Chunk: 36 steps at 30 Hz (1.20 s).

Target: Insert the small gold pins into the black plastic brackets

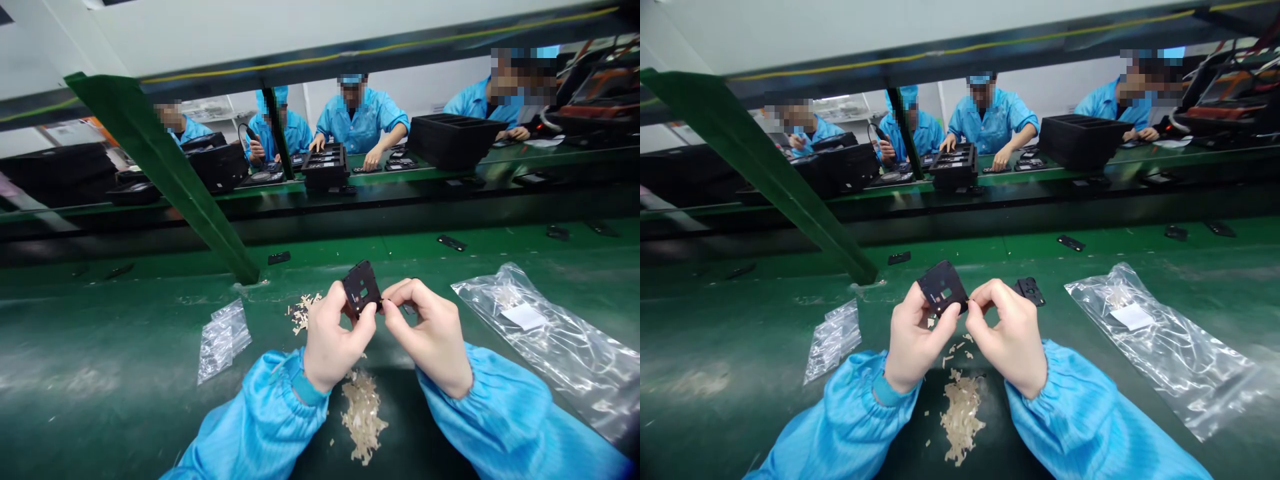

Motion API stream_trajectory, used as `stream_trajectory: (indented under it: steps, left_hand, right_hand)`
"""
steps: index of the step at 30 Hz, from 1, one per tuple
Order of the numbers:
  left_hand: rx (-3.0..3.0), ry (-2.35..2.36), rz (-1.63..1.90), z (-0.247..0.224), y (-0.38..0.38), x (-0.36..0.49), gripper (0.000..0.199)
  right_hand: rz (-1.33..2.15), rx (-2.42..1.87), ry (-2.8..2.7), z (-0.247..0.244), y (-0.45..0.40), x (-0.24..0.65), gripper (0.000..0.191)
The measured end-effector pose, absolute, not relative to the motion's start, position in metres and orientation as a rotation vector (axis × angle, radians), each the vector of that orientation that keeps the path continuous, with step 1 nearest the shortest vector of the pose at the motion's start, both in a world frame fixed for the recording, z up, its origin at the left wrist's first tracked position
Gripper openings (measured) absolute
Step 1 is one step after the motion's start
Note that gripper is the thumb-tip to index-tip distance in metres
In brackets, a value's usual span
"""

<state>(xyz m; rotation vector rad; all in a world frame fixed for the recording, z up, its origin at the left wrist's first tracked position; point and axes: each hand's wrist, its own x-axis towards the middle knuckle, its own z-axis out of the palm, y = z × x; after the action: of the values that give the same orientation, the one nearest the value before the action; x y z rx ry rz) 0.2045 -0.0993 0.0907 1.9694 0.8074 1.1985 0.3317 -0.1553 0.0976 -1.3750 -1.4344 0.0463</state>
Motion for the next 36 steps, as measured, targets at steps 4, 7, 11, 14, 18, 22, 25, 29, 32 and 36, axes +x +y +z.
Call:
stream_trajectory:
  steps: [4,7,11,14,18,22,25,29,32,36]
  left_hand:
    - [2.151,0.814,1.3,0.096,-0.102,0.205,0.007]
    - [2.249,0.808,1.36,0.099,-0.102,0.205,0.008]
    - [2.317,0.795,1.407,0.1,-0.102,0.203,0.009]
    - [2.366,0.779,1.441,0.101,-0.103,0.203,0.01]
    - [2.437,0.759,1.498,0.103,-0.105,0.206,0.012]
    - [2.502,0.752,1.548,0.104,-0.108,0.207,0.014]
    - [2.539,0.756,1.544,0.105,-0.11,0.206,0.012]
    - [2.549,0.745,1.551,0.109,-0.112,0.205,0.01]
    - [2.508,0.74,1.532,0.114,-0.113,0.205,0.011]
    - [2.354,0.721,1.458,0.118,-0.115,0.204,0.006]
  right_hand:
    - [-0.029,-1.365,-1.49,0.099,-0.157,0.331,0.016]
    - [-0.073,-1.356,-1.54,0.101,-0.159,0.331,0.016]
    - [-0.085,-1.358,-1.547,0.103,-0.16,0.332,0.016]
    - [-0.09,-1.375,-1.531,0.102,-0.159,0.332,0.016]
    - [-0.163,-1.392,-1.556,0.102,-0.16,0.332,0.017]
    - [-0.258,-1.383,-1.612,0.103,-0.163,0.332,0.016]
    - [-0.249,-1.374,-1.632,0.104,-0.164,0.332,0.016]
    - [-0.199,-1.35,-1.64,0.108,-0.168,0.333,0.015]
    - [-0.126,-1.335,-1.649,0.114,-0.171,0.335,0.013]
    - [0.017,-1.307,-1.644,0.123,-0.174,0.338,0.011]
